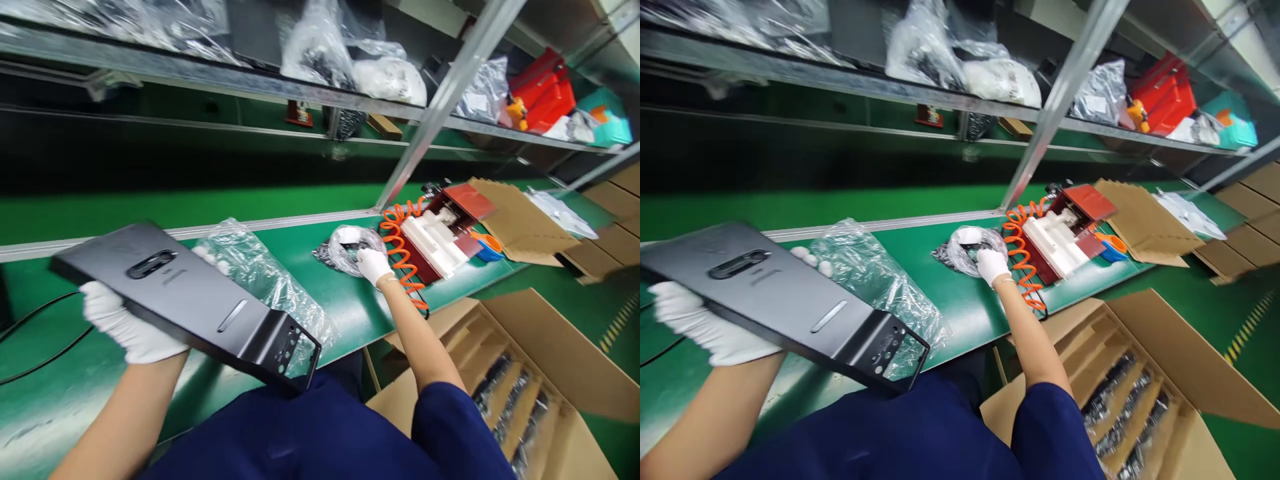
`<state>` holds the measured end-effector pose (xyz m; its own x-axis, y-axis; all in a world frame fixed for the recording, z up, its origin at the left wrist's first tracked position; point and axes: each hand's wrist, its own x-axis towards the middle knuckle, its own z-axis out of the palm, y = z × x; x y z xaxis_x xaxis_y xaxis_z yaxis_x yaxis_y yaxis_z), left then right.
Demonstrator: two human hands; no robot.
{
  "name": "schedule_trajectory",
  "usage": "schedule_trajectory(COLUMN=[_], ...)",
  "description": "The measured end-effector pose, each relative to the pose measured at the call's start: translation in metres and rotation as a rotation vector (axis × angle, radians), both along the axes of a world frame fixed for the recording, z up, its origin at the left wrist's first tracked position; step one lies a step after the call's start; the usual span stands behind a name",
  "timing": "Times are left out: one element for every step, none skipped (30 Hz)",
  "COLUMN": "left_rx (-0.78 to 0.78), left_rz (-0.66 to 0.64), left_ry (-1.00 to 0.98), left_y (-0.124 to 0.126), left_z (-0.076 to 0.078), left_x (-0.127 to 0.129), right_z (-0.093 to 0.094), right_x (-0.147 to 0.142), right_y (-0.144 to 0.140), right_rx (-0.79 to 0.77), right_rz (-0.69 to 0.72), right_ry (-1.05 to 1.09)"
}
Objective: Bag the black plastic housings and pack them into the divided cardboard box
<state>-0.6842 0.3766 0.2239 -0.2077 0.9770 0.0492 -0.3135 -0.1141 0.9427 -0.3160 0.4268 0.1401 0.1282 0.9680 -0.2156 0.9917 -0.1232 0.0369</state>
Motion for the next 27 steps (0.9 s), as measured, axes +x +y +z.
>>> schedule_trajectory(left_rx=[0.010, 0.015, 0.012, 0.005, 0.000, 0.000, 0.003, 0.013, 0.029, 0.046, 0.057, 0.057, 0.048, 0.035, 0.020, 0.007, -0.003, -0.010, -0.012, -0.009, -0.004, 0.001, 0.007, 0.012, 0.015, 0.021, 0.031], left_rz=[0.006, -0.004, -0.029, -0.063, -0.097, -0.124, -0.154, -0.181, -0.199, -0.209, -0.213, -0.214, -0.209, -0.202, -0.200, -0.199, -0.199, -0.199, -0.197, -0.190, -0.179, -0.170, -0.165, -0.168, -0.181, -0.201, -0.226], left_ry=[-0.128, -0.262, -0.390, -0.505, -0.595, -0.645, -0.672, -0.684, -0.685, -0.679, -0.672, -0.665, -0.660, -0.654, -0.650, -0.648, -0.650, -0.651, -0.654, -0.655, -0.655, -0.656, -0.656, -0.656, -0.658, -0.662, -0.667], left_y=[0.000, 0.000, 0.000, 0.000, 0.000, 0.000, -0.001, -0.002, -0.003, -0.005, -0.006, -0.008, -0.009, -0.010, -0.012, -0.012, -0.013, -0.014, -0.015, -0.015, -0.015, -0.016, -0.015, -0.015, -0.015, -0.014, -0.013], left_z=[-0.003, -0.007, -0.012, -0.016, -0.020, -0.024, -0.026, -0.028, -0.029, -0.029, -0.029, -0.029, -0.028, -0.027, -0.026, -0.026, -0.026, -0.025, -0.025, -0.025, -0.026, -0.026, -0.026, -0.026, -0.026, -0.025, -0.025], left_x=[-0.001, -0.001, -0.003, -0.004, -0.006, -0.008, -0.009, -0.010, -0.010, -0.009, -0.008, -0.007, -0.006, -0.005, -0.004, -0.003, -0.002, -0.002, -0.002, -0.001, -0.001, -0.001, 0.000, 0.002, 0.005, 0.008, 0.013], right_z=[0.002, 0.003, 0.004, 0.005, 0.004, 0.003, 0.002, 0.001, 0.001, 0.001, 0.002, 0.003, 0.005, 0.008, 0.010, 0.013, 0.014, 0.016, 0.017, 0.019, 0.022, 0.026, 0.032, 0.040, 0.051, 0.063, 0.077], right_x=[-0.003, -0.005, -0.006, -0.005, -0.003, 0.000, 0.003, 0.006, 0.009, 0.010, 0.010, 0.010, 0.009, 0.007, 0.006, 0.005, 0.004, 0.003, 0.002, 0.001, -0.002, -0.006, -0.014, -0.024, -0.038, -0.055, -0.074], right_y=[-0.002, -0.004, -0.005, -0.005, -0.003, -0.001, 0.002, 0.004, 0.007, 0.009, 0.010, 0.010, 0.010, 0.009, 0.008, 0.008, 0.008, 0.008, 0.007, 0.007, 0.006, 0.004, 0.000, -0.005, -0.011, -0.018, -0.025], right_rx=[0.018, 0.036, 0.056, 0.080, 0.109, 0.146, 0.189, 0.214, 0.223, 0.221, 0.213, 0.210, 0.224, 0.250, 0.274, 0.283, 0.273, 0.250, 0.225, 0.212, 0.226, 0.270, 0.339, 0.413, 0.467, 0.488, 0.451], right_rz=[0.012, 0.025, 0.036, 0.039, 0.033, 0.006, -0.040, -0.079, -0.113, -0.135, -0.149, -0.169, -0.198, -0.231, -0.258, -0.277, -0.292, -0.307, -0.324, -0.341, -0.355, -0.361, -0.351, -0.319, -0.265, -0.198, -0.095], right_ry=[-0.011, -0.021, -0.030, -0.038, -0.042, -0.041, -0.028, -0.008, 0.019, 0.046, 0.065, 0.074, 0.068, 0.049, 0.026, 0.009, 0.009, 0.028, 0.062, 0.115, 0.187, 0.286, 0.415, 0.576, 0.761, 0.949, 1.126])
